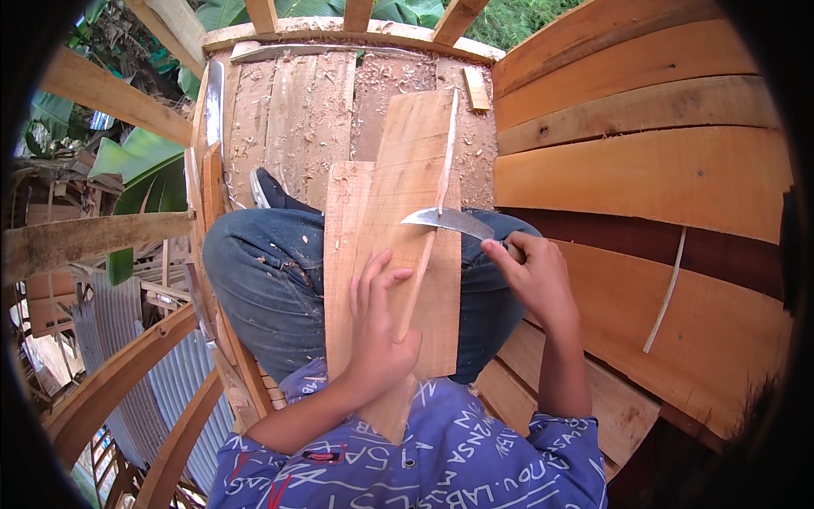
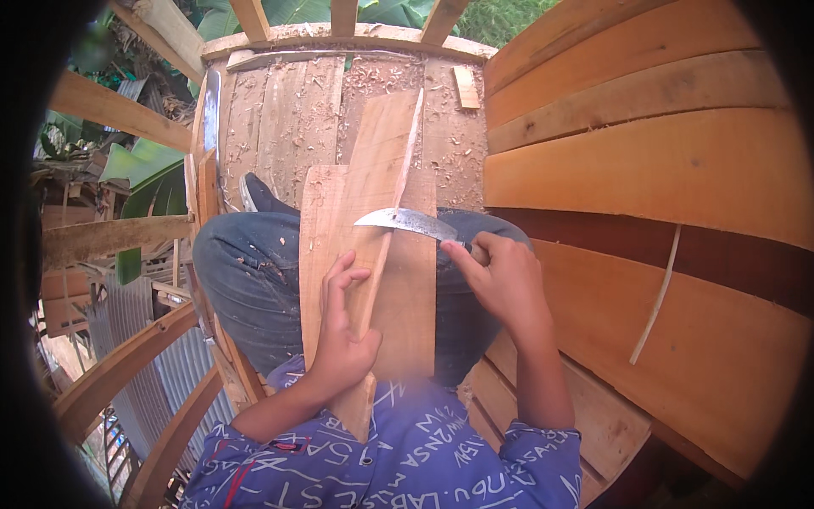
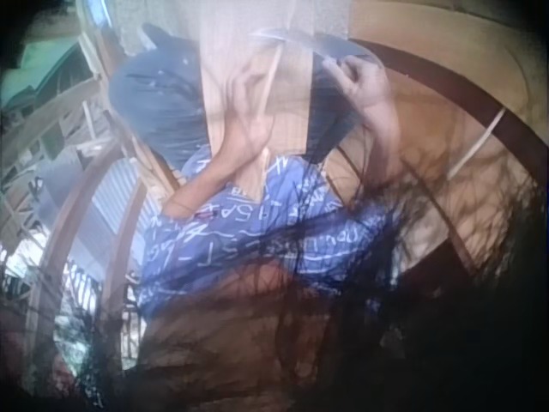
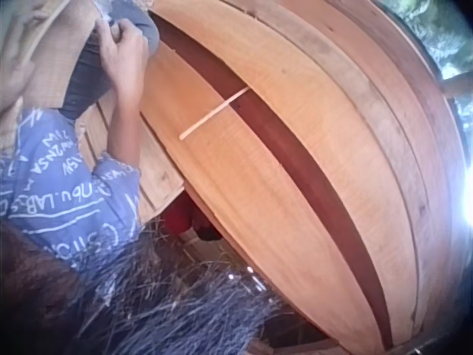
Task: The person sits cross-legged on a wooden platform and uses a curved knife to shave and shape a rectangular piece of wood. They repeatedly scrape the surface of the wood, removing thin shavings to smooth the edges and face of the plank.
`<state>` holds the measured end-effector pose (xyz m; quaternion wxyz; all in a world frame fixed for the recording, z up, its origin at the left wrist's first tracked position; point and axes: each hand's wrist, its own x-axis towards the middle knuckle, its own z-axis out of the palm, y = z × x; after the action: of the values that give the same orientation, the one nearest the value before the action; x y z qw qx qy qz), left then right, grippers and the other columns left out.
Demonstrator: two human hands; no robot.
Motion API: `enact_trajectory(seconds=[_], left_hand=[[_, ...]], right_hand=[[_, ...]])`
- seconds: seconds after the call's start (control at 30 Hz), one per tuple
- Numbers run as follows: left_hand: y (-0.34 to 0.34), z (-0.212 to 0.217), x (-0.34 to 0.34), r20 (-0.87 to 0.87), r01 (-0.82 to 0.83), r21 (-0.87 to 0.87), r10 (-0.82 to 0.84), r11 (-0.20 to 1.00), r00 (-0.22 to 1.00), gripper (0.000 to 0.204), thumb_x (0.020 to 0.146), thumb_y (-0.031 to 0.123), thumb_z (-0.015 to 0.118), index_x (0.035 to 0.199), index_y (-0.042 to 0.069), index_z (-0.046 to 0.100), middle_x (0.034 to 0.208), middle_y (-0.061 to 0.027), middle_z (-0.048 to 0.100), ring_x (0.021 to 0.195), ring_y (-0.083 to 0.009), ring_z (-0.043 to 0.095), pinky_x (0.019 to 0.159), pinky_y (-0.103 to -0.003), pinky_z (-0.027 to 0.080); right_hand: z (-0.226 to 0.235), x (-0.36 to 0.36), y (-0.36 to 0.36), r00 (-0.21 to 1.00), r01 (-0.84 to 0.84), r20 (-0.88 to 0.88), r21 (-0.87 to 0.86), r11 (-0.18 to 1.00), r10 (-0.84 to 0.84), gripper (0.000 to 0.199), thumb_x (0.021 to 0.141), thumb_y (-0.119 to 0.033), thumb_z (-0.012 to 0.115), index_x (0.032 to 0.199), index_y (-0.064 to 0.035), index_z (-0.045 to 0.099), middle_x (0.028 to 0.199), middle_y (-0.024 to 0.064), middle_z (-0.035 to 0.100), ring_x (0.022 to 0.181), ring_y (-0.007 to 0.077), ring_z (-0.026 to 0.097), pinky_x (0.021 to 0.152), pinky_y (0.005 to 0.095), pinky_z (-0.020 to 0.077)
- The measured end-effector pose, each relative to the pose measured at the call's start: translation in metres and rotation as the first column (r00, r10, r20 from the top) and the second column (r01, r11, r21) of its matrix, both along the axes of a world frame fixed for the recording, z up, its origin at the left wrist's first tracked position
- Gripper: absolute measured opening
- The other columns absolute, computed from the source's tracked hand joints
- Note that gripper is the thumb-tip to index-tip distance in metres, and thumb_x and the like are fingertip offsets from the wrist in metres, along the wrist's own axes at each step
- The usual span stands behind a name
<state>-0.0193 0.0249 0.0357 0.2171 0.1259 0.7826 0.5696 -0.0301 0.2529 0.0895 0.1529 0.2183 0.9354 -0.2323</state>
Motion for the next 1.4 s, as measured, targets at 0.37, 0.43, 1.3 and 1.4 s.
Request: enact_trajectory(seconds=[0.37,0.43,1.3,1.4], left_hand=[[-0.001,-0.001,0.000,0.025,-0.011,0.037,0.010,0.999,1.000,0.062,0.064,-0.005,0.051,0.124,0.006,0.042,0.147,-0.0226,0.030,0.144,-0.0401,0.019,0.116,-0.049,0.012],[-0.001,-0.004,0.002,0.018,-0.028,0.050,0.027,0.998,0.999,0.061,0.064,0.000,0.054,0.125,0.006,0.043,0.146,-0.0233,0.033,0.143,-0.0431,0.021,0.115,-0.056,0.007],[-0.001,-0.005,0.005,0.014,-0.042,0.053,0.041,0.998,0.999,0.059,0.065,0.000,0.054,0.122,0.005,0.044,0.145,-0.0231,0.034,0.142,-0.0428,0.022,0.116,-0.055,0.007],[-0.001,-0.005,0.003,0.005,-0.031,0.056,0.031,0.998,1.000,0.058,0.065,0.000,0.054,0.122,0.005,0.044,0.145,-0.0234,0.034,0.142,-0.0425,0.022,0.116,-0.055,0.007]], right_hand=[[0.001,0.023,0.012,0.984,0.175,0.104,-0.671,0.720,-0.142,0.031,0.089,-0.014,0.069,0.113,0.0054,0.062,0.083,0.0018,0.063,0.069,0.0062,0.055,0.062,0.0232,0.0453],[-0.001,0.027,0.013,0.995,0.094,0.084,-0.691,0.716,-0.050,0.032,0.089,-0.014,0.069,0.114,0.0053,0.062,0.081,0.0012,0.063,0.068,0.0057,0.055,0.061,0.0230,0.0452],[-0.001,0.033,0.011,0.973,0.182,0.046,-0.750,0.636,-0.225,0.020,0.094,-0.017,0.061,0.105,-0.0004,0.063,0.057,-0.0060,0.047,0.042,0.0006,0.038,0.038,0.0191,0.0259],[-0.016,0.033,0.015,0.969,0.172,-0.012,-0.690,0.703,-0.248,0.018,0.094,-0.017,0.063,0.101,-0.0007,0.064,0.059,-0.0080,0.048,0.049,-0.0007,0.040,0.043,0.0183,0.0275]])
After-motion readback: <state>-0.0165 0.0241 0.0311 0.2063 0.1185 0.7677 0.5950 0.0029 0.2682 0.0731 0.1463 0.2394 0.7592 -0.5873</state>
